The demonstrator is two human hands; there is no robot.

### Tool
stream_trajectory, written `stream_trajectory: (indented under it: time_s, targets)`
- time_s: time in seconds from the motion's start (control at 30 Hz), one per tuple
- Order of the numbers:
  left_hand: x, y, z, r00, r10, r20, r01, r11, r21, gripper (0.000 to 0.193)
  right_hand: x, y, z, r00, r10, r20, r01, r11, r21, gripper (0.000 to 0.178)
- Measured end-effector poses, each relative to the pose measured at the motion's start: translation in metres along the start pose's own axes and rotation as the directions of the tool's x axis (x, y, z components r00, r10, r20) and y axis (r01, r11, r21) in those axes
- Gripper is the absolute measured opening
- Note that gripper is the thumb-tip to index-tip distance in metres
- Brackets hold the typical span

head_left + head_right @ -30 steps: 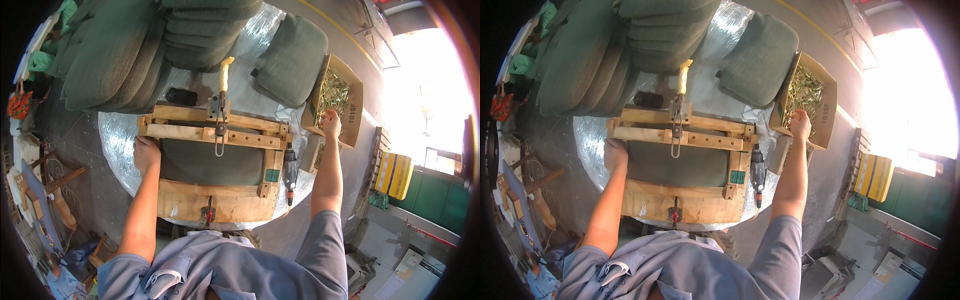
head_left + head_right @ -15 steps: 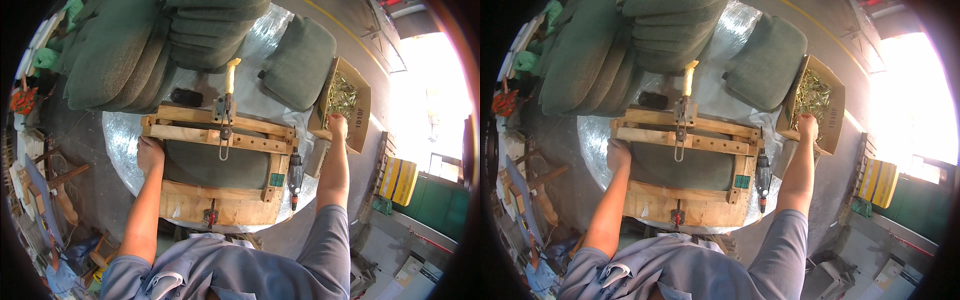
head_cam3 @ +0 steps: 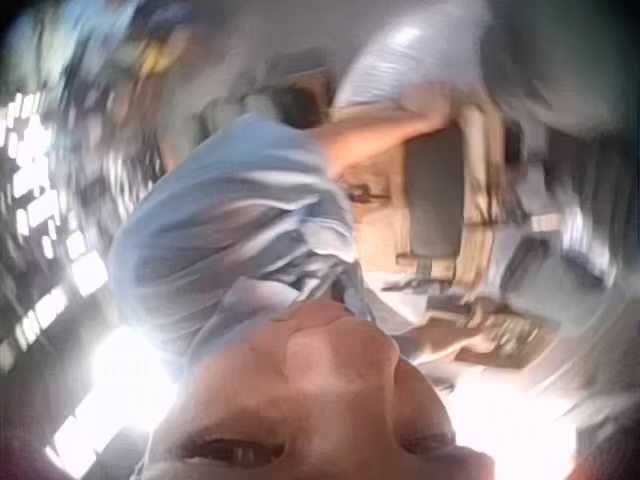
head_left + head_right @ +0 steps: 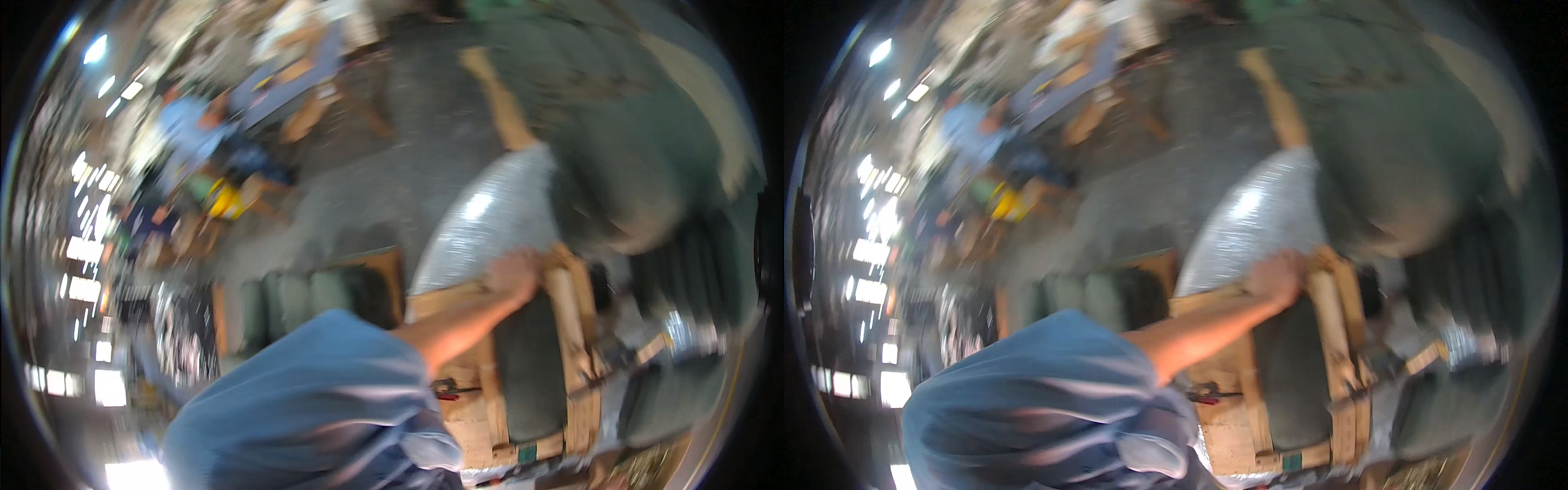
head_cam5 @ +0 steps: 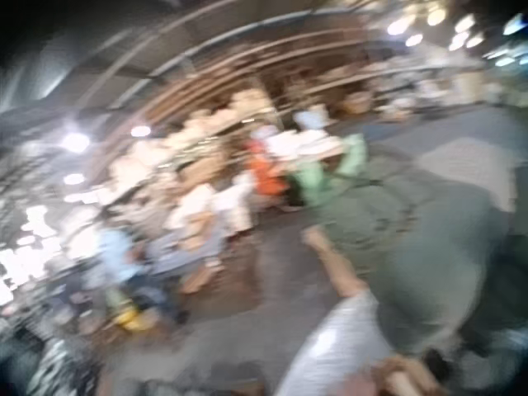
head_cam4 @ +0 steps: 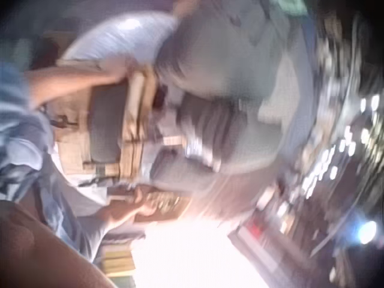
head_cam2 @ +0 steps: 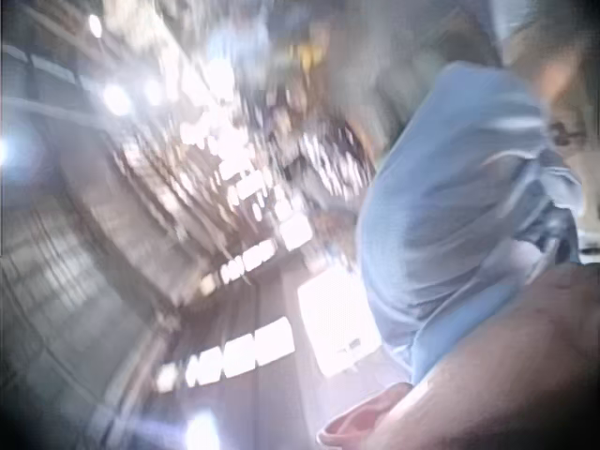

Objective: The person places green cushion covers onto a wooden jig, aligns them, and uses a pneumatic staple gun to fasten the covers to the frame. The person repeats this process for multiple cushions, stacking completed units nearby.

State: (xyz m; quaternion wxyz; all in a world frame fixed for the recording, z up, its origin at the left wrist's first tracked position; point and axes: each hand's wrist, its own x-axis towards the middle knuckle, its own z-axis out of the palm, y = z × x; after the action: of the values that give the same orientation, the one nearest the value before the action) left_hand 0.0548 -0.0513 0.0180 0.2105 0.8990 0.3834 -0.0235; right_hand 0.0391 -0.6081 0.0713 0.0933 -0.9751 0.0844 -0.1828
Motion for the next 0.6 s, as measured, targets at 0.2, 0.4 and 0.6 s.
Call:
stream_trajectory:
  time_s: [0.2, 0.4, 0.6]
  targets:
    - [0.001, 0.009, 0.012, 1.0, 0.002, 0.02, 0.0, 0.998, -0.067, 0.035, -0.064, -0.189, -0.003, 0.933, -0.296, -0.206, 0.329, 0.932, 0.15, 0.041]
    - [-0.004, 0.003, 0.014, 1.0, 0.006, 0.026, -0.004, 0.997, -0.083, 0.034, -0.105, -0.236, -0.003, 0.954, -0.285, -0.099, 0.301, 0.907, 0.294, 0.034]
    - [0.005, -0.005, 0.031, 0.996, -0.022, 0.083, 0.028, 0.996, -0.08, 0.033, -0.134, -0.266, -0.016, 1.0, -0.002, 0.004, 0.001, 0.97, 0.245, 0.026]
